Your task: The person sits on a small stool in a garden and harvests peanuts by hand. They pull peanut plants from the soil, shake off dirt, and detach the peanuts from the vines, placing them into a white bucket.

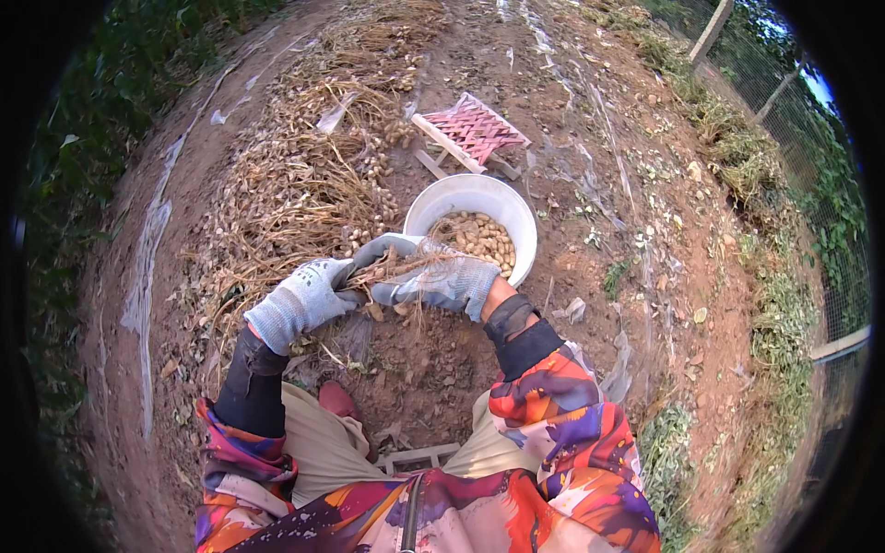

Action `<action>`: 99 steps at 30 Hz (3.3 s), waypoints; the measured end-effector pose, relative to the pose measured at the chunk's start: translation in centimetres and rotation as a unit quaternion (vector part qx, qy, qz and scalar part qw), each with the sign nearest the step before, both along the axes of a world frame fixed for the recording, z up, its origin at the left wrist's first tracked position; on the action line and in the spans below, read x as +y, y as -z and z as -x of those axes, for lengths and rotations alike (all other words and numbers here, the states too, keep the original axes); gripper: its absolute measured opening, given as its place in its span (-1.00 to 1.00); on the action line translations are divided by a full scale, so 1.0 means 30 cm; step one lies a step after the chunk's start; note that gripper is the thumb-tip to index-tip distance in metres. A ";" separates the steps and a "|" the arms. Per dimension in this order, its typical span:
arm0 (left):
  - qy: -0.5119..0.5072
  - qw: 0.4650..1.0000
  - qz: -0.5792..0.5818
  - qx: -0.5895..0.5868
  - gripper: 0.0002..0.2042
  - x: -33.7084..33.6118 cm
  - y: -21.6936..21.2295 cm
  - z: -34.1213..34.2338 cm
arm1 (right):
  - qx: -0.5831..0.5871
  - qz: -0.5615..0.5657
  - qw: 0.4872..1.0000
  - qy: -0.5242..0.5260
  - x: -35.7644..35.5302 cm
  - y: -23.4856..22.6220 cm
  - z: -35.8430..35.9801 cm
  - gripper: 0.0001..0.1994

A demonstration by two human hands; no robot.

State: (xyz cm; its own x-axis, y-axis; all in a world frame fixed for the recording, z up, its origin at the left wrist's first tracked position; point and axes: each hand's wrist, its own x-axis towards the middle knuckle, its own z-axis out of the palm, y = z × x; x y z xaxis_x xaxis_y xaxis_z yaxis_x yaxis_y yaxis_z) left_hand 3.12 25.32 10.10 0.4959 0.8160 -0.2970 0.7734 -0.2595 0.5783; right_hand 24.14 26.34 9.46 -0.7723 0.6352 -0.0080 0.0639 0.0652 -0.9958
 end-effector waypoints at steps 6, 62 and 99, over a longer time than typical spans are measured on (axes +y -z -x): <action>-0.013 0.996 -0.063 -0.059 -0.72 0.020 -0.022 -0.015 | 0.167 0.102 0.980 0.039 0.022 0.051 0.020 -0.31; -0.079 0.984 -0.108 0.120 -0.72 0.093 -0.069 -0.118 | -0.490 -0.411 0.662 0.391 0.151 0.193 -0.176 -0.43; -0.182 0.918 -0.327 0.133 -0.61 0.065 0.002 -0.176 | -0.170 -0.349 0.861 0.329 -0.030 0.011 -0.018 -0.75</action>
State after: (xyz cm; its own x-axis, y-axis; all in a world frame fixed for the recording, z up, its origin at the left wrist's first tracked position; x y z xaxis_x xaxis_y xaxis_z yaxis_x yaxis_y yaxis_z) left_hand 8.39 27.28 10.04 0.1353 0.9602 0.2442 0.9690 -0.1797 0.1697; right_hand 24.69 25.45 9.14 -0.2719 0.8758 0.3987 0.5966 0.4785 -0.6442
